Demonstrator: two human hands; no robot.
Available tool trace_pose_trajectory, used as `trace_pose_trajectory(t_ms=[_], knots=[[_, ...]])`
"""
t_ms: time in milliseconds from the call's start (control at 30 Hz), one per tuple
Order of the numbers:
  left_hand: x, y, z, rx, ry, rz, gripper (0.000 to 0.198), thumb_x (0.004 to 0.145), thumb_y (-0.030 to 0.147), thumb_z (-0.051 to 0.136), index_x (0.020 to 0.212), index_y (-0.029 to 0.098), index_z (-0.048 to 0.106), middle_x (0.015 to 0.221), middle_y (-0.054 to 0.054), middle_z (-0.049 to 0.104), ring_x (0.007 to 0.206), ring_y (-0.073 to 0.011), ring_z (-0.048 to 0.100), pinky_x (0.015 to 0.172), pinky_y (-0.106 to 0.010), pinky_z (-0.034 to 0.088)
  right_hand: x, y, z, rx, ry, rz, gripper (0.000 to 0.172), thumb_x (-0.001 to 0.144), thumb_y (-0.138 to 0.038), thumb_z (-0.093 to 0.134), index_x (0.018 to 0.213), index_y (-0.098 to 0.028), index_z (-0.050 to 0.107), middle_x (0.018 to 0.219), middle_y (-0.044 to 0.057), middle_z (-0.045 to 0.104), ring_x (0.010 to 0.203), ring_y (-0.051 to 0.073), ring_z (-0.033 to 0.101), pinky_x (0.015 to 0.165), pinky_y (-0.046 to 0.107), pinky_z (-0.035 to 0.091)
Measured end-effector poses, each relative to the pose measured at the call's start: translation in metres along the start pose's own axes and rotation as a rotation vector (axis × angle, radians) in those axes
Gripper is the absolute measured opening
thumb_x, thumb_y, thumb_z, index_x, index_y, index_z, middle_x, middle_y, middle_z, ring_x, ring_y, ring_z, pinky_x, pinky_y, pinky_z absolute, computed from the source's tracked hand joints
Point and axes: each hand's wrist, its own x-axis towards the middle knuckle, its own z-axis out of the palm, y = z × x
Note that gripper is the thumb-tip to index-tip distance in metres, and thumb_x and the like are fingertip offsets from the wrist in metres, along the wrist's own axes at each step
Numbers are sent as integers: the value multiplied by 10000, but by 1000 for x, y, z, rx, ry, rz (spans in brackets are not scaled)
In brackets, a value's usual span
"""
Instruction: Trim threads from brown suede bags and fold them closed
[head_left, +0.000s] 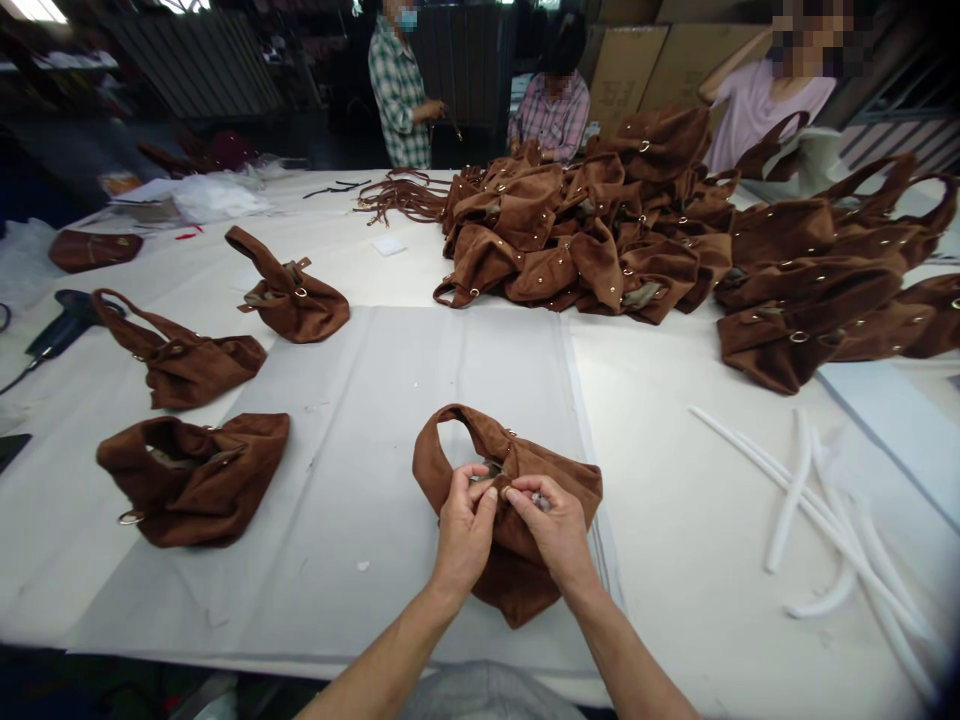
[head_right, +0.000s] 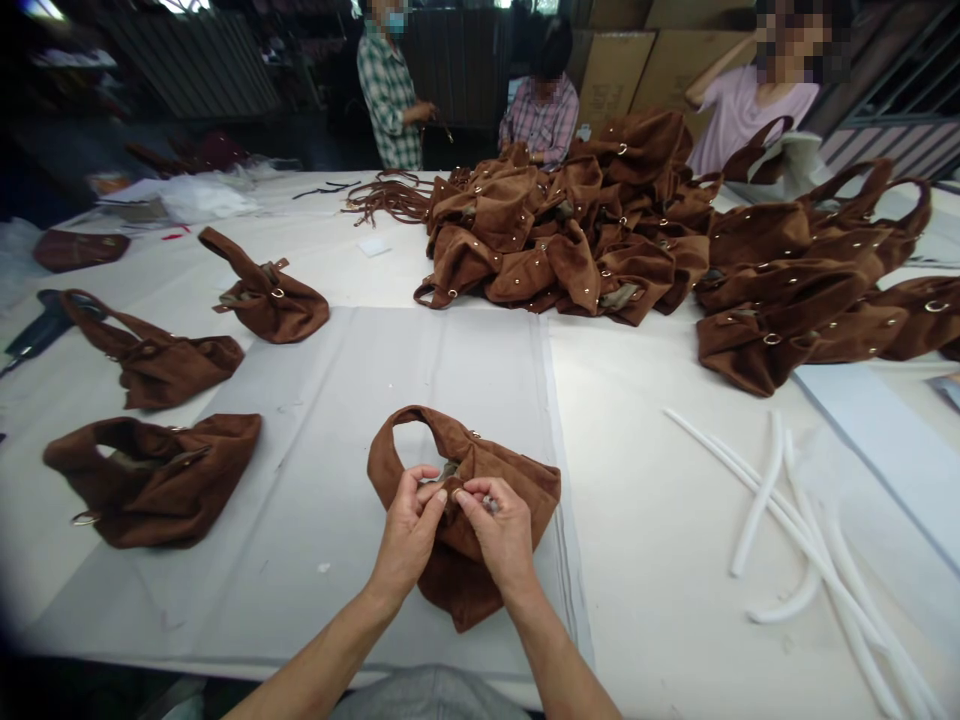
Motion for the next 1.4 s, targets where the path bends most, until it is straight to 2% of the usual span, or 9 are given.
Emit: trace_pose_trajectory(t_ms=[167,333,467,600,733,967,1200,1267,1400], knots=[[-1,4,0,83,-22,36,198,859,286,454,1042,231,399,926,-22,625,849,-153,585,791,-272,406,3,-3,-2,-27,-20,-47,154,782,-329,569,761,-180,600,731,6,586,671,139,512,626,259,392],[6,-5,-1,-64,-21,-26,155,858,291,462,990,231,404,815,7,610,746,-129,562,703,-237,408,-5,0,-3,-104,-54,-226,166,827,-304,490,725,-178,523,688,-4,510,630,122,469,600,253,371],[10,-9,-4,-194,-12,-48,156,858,301,467,974,227,395,723,27,587,641,-104,513,619,-207,386,-2,-2,-10,-30,-74,-61,173,823,-349,499,760,-189,519,646,-30,488,565,105,443,554,230,371],[9,-8,-3,-214,-46,-53,197,851,280,483,1014,227,388,846,-1,620,714,-100,537,693,-214,396,7,-1,-10,-47,-102,-32,169,786,-342,549,807,-187,612,793,15,610,742,152,544,680,256,411],[8,-8,-3,-222,-72,-47,281,825,272,527,1058,229,374,946,-32,630,795,-121,573,729,-232,407,13,3,-7,-30,-150,36,189,744,-348,598,826,-181,634,743,12,613,663,143,529,618,255,405],[8,-6,-13,72,-134,79,329,842,257,496,1151,226,387,996,-43,646,881,-137,584,827,-255,390,21,5,-10,54,-211,43,189,716,-352,634,806,-186,646,744,3,609,658,129,516,616,251,398],[7,-5,-12,15,-134,35,328,830,281,509,1140,221,417,973,-45,647,838,-147,590,789,-256,412,16,3,-6,-66,-220,-198,118,788,-272,557,713,-182,560,712,1,544,686,130,485,637,260,373],[13,-11,-12,-135,-108,-36,313,821,297,519,1105,212,416,940,-47,646,759,-133,583,707,-240,431,8,-2,-9,101,-175,-149,116,801,-279,554,728,-192,533,692,-11,500,617,106,438,562,236,353],[39,-33,-27,-288,82,-134,314,756,314,588,1005,181,452,824,-31,634,648,-101,542,549,-172,382,3,-7,-34,817,-81,134,138,816,-300,557,772,-195,480,821,-8,474,525,51,315,400,158,229]])
